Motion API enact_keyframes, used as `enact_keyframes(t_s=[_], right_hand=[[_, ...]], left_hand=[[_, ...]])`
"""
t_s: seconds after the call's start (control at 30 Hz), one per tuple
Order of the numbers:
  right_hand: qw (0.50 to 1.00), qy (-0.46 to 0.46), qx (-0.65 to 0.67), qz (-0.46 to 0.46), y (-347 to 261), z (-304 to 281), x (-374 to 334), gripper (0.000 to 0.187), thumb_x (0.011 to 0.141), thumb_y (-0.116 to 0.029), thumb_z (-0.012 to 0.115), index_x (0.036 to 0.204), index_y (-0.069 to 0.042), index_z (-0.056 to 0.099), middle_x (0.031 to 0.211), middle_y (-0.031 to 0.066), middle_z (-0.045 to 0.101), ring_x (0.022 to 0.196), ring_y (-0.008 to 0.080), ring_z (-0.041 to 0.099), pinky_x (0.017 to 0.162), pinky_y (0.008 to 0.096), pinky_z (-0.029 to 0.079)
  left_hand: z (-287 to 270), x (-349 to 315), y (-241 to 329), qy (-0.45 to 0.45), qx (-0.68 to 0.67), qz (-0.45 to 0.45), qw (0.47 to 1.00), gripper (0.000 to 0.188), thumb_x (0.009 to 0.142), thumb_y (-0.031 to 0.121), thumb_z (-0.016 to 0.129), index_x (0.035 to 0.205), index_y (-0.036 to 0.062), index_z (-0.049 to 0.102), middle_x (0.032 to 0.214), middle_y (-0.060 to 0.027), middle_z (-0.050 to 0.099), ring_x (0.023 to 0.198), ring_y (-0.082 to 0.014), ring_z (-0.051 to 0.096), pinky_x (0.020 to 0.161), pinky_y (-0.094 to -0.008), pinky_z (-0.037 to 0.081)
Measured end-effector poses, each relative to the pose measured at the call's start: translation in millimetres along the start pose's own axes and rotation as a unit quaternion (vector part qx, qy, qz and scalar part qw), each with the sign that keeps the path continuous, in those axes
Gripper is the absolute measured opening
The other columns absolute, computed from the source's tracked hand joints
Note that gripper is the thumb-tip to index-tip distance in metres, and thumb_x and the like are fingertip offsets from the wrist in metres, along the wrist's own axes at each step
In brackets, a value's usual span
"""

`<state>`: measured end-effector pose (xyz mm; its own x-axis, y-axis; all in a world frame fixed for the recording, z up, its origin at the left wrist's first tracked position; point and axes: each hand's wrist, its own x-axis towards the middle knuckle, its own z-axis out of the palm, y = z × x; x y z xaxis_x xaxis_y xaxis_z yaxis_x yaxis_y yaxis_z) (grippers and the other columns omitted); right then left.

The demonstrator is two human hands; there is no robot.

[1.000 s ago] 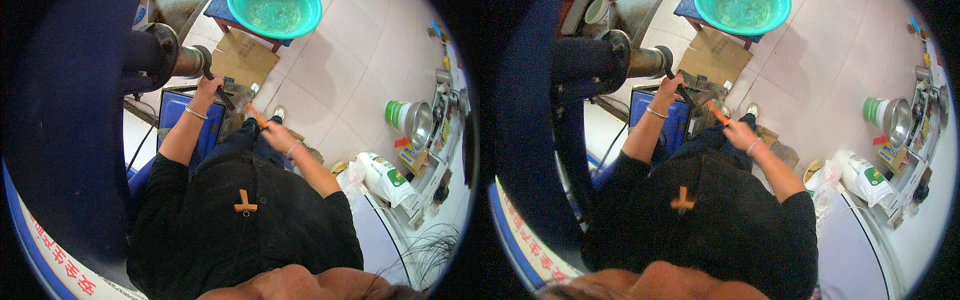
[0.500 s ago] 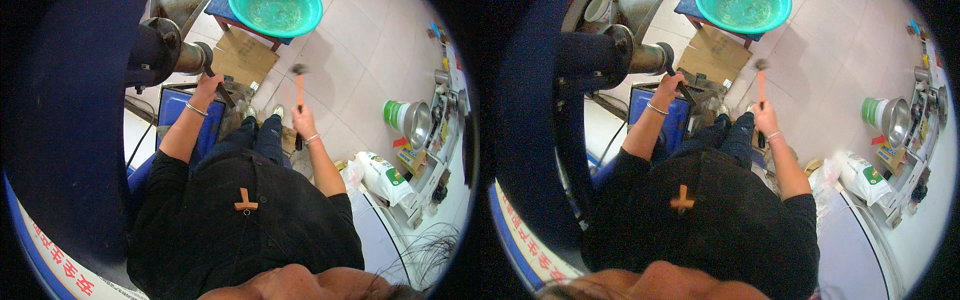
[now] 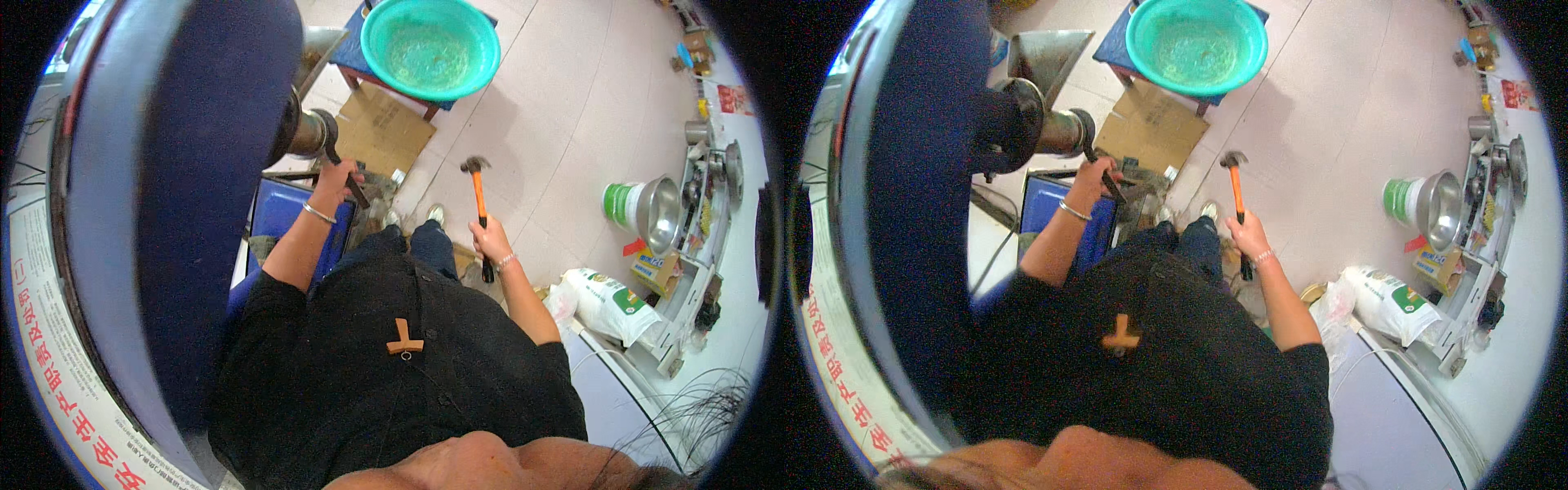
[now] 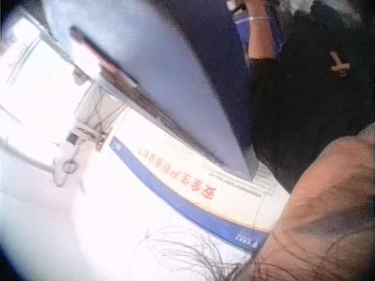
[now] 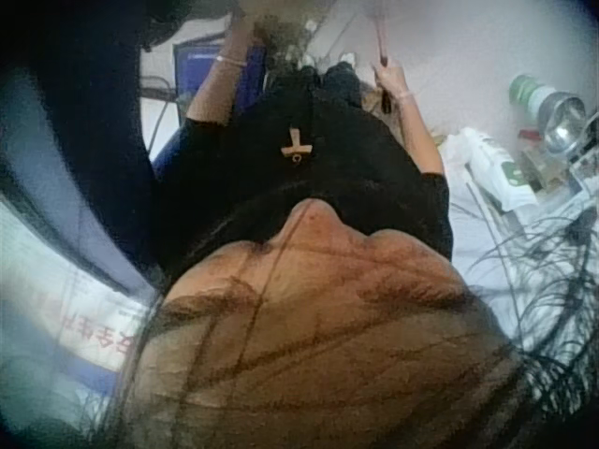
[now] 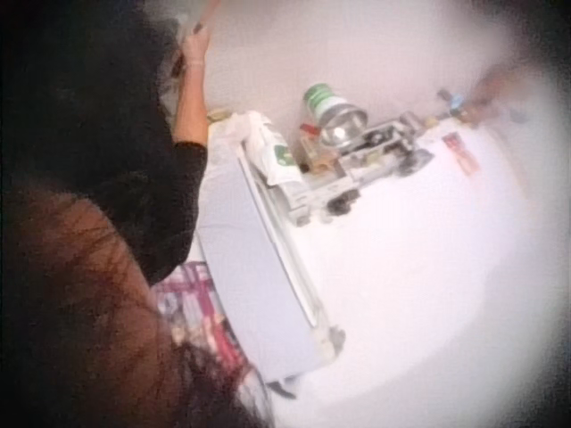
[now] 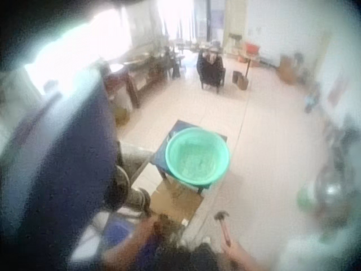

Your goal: The person assembles a metal filter into a cylindrical container and attaches it to a blue grinding machine. They then use a hammer to secure the assembly and move a basin of water nearby.

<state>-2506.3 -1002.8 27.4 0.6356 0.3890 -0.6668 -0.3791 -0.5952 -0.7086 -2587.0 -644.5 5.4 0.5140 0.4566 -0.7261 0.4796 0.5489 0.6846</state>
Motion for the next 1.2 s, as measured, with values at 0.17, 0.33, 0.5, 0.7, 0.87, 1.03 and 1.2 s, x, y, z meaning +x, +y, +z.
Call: enact_keyframes(t_s=[0.17,0.33,0.5,0.7,0.87,1.03,1.2], right_hand=[[0.999,0.029,0.015,0.040,24.0,-28.7,-30.1,0.021,0.083,-0.020,0.056,0.074,-0.004,0.046,0.054,0.0042,0.049,0.042,0.0142,0.049,0.039,0.0315,0.039],[0.998,-0.030,0.058,0.018,19.7,-63.4,-9.5,0.019,0.083,-0.014,0.057,0.075,-0.005,0.042,0.051,0.0024,0.044,0.038,0.0125,0.043,0.034,0.0284,0.034],[0.999,-0.027,0.033,-0.017,-8.6,-129.8,44.3,0.020,0.084,-0.018,0.056,0.075,-0.004,0.045,0.054,0.0037,0.047,0.039,0.0133,0.046,0.037,0.0291,0.039],[0.956,-0.119,-0.120,-0.240,-76.9,-180.2,119.1,0.015,0.081,-0.013,0.055,0.085,-0.001,0.047,0.055,0.0018,0.047,0.042,0.0119,0.047,0.038,0.0290,0.040],[0.924,-0.290,-0.200,-0.147,-138.4,-156.3,125.0,0.026,0.080,-0.012,0.055,0.101,0.002,0.050,0.056,0.0035,0.049,0.043,0.0141,0.050,0.040,0.0309,0.042],[0.760,-0.395,-0.392,-0.336,-151.0,-68.1,105.3,0.031,0.079,-0.014,0.057,0.102,0.006,0.052,0.073,0.0183,0.061,0.064,0.0267,0.061,0.056,0.0374,0.048],[0.681,-0.448,-0.425,-0.393,-141.7,11.1,84.2,0.034,0.076,-0.021,0.062,0.097,0.003,0.051,0.090,0.0279,0.059,0.085,0.0427,0.058,0.073,0.0455,0.046]], left_hand=[[20.7,1.2,-30.6,-0.032,-0.122,0.054,0.990,0.018,0.079,0.014,0.050,0.063,0.0083,0.045,0.049,-0.0049,0.039,0.038,-0.0170,0.037,0.035,-0.0342,0.032],[53.8,21.2,26.2,0.032,-0.207,-0.006,0.978,0.020,0.085,0.018,0.041,0.067,0.0109,0.046,0.055,-0.0062,0.043,0.040,-0.0168,0.039,0.035,-0.0343,0.032],[133.3,28.1,59.3,0.004,0.224,0.241,0.944,0.022,0.088,0.018,0.038,0.081,0.0071,0.056,0.062,-0.0062,0.050,0.045,-0.0187,0.047,0.038,-0.0341,0.039],[202.8,-4.4,19.6,-0.092,-0.201,-0.146,0.964,0.020,0.086,0.017,0.042,0.072,0.0037,0.045,0.056,-0.0034,0.041,0.040,-0.0128,0.035,0.036,-0.0287,0.027],[253.3,-65.9,-4.2,-0.134,-0.182,-0.256,0.940,0.052,0.085,0.059,0.046,0.084,0.0079,0.039,0.058,-0.0029,0.040,0.038,-0.0082,0.033,0.032,-0.0194,0.025],[236.4,-69.6,-54.5,-0.132,-0.324,-0.109,0.930,0.045,0.087,0.055,0.045,0.079,0.0103,0.042,0.060,-0.0010,0.040,0.043,-0.0099,0.030,0.037,-0.0257,0.025],[191.7,-80.5,-73.0,0.128,-0.391,0.064,0.909,0.028,0.088,0.031,0.050,0.074,0.0072,0.049,0.062,-0.0038,0.047,0.050,-0.0161,0.045,0.047,-0.0328,0.037]])
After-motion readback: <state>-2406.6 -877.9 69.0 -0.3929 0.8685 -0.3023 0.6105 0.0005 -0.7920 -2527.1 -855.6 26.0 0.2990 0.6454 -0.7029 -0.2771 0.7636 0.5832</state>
